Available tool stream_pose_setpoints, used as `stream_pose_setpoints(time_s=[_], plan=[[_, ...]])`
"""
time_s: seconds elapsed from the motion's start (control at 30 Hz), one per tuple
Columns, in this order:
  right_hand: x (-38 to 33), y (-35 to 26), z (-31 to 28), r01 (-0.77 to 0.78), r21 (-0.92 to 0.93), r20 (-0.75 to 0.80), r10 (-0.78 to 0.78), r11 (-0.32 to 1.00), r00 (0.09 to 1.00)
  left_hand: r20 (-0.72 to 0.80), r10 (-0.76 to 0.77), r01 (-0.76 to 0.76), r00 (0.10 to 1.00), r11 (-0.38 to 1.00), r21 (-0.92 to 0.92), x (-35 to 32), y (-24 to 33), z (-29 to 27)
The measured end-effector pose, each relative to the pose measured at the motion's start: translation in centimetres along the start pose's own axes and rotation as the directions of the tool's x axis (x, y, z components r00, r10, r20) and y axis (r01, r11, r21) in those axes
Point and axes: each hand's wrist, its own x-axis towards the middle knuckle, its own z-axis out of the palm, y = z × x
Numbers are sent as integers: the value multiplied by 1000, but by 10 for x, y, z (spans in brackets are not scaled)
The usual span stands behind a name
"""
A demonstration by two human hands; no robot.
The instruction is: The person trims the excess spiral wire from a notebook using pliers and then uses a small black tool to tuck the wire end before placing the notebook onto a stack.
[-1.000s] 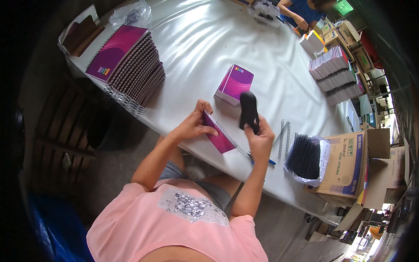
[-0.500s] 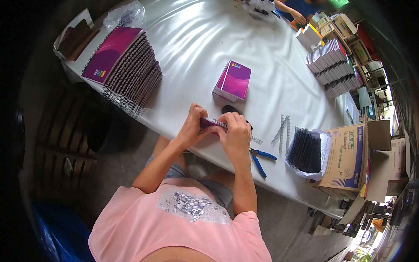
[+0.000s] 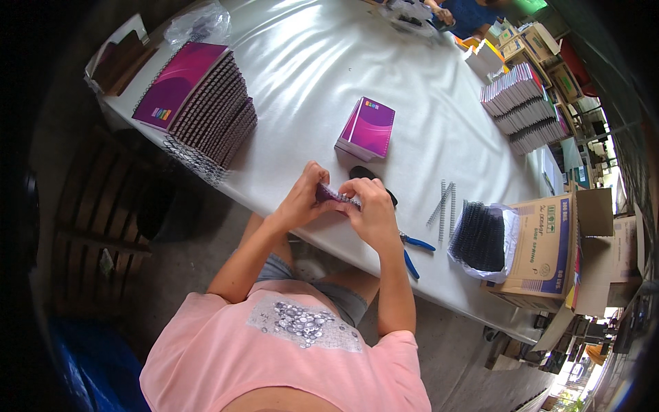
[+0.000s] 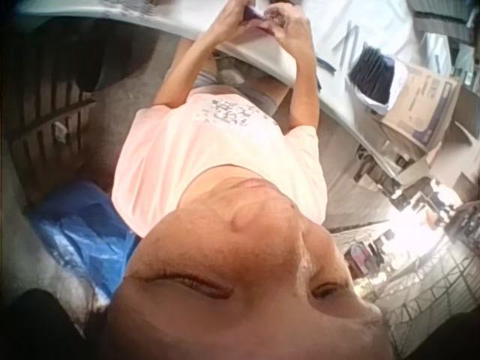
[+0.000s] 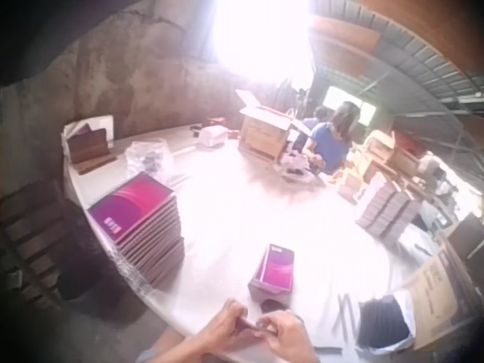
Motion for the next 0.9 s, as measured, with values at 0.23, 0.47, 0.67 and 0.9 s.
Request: stream_pose_setpoints(time_s=[0.23,0.47,0.67,0.9], plan=[[-1,11,-13,-407,204,295,340,891,893,67,0,7,998,995,-101,0,-6,-5],[-16,76,-18,-97,-53,109,103,994,989,118,-89,124,989,932,-341,-1,-8,-3],[-24,76,9,-310,95,-62,317,946,947,177,-143,197,974,918,-343,-6,-20,-4],[-27,62,33,-216,693,20,281,688,960,223,-124,210,967,885,-415,-1,-16,-5]])
